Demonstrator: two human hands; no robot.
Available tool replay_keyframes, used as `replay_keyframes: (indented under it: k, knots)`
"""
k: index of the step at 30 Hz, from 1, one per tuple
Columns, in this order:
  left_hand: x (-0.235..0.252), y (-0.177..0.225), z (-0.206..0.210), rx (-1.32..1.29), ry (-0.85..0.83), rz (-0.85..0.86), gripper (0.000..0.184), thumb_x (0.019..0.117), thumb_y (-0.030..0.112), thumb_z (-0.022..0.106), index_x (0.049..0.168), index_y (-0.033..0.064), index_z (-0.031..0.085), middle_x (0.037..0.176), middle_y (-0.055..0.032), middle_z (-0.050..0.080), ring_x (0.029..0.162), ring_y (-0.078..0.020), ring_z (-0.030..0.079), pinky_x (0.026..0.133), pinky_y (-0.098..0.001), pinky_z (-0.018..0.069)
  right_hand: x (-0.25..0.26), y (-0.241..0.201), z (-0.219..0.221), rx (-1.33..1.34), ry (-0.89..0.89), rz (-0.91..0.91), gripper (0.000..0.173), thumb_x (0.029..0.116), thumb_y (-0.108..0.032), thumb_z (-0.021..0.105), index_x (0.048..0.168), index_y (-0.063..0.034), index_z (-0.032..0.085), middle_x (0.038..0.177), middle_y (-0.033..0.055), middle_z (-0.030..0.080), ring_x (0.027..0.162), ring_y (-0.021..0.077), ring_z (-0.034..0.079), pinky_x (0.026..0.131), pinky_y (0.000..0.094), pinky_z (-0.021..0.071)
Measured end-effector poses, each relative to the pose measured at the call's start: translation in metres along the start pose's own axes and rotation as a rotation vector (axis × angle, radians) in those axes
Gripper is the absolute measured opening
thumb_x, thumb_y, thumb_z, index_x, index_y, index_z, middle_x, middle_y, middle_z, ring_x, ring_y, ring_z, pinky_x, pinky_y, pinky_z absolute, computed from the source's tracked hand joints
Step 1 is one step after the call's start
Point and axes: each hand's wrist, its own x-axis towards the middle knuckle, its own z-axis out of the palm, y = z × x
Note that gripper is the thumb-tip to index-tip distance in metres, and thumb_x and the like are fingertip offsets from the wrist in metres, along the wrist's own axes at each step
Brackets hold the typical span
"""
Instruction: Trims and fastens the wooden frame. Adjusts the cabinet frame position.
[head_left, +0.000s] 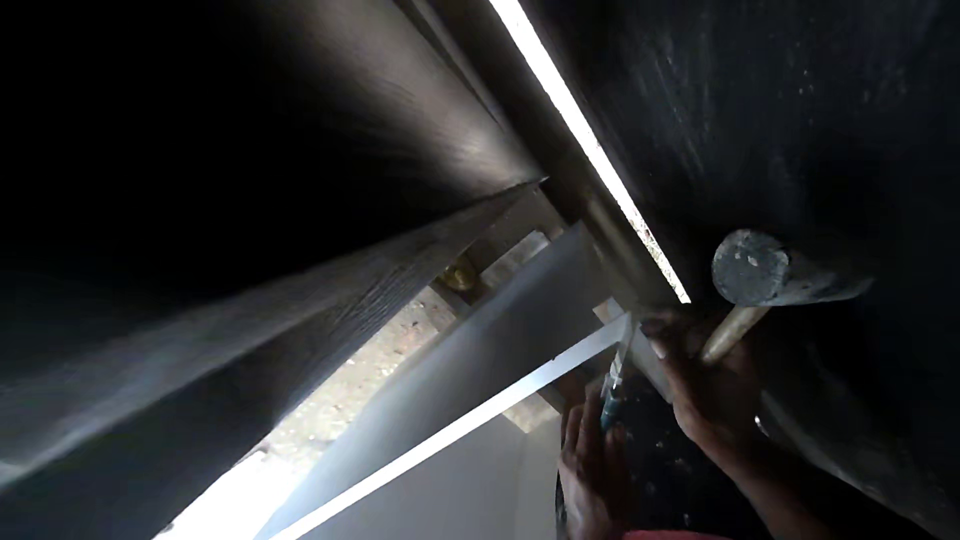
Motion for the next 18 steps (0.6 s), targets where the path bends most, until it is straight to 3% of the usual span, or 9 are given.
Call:
replay_keyframes:
  k: [9, 18]
  knots:
    - [-0.0012, 0.0001, 0.0085, -0.027, 0.025, 0.002, 0.052, 0.1072, 0.041, 0.045, 0.133, 0.0000, 0.064, 0.100, -0.0073, 0.068, 0.082, -0.0035, 0.064, 0.074, -0.0191, 0.0566, 0.0008, 0.0030, -0.0008, 0.058, -0.027, -0.043, 0.021, 0.0906, -0.002, 0.073, 0.106, -0.0124, 0.062, 0.108, 0.0031, 0.076, 0.096, 0.0140, 0.073, 0.087, 0.0292, 0.0618]
    - [-0.0015, 0.0061, 0.0047, -0.022, 0.012, -0.023, 0.049, 0.1069, 0.037, 0.047, 0.133, -0.0002, 0.064, 0.101, -0.0090, 0.069, 0.080, -0.0042, 0.065, 0.072, -0.0200, 0.0569, 0.0029, 0.0057, -0.0018, 0.023, -0.007, -0.049, 0.025, 0.0896, -0.004, 0.073, 0.111, -0.0106, 0.062, 0.108, 0.0022, 0.073, 0.094, 0.0128, 0.071, 0.083, 0.0276, 0.0608]
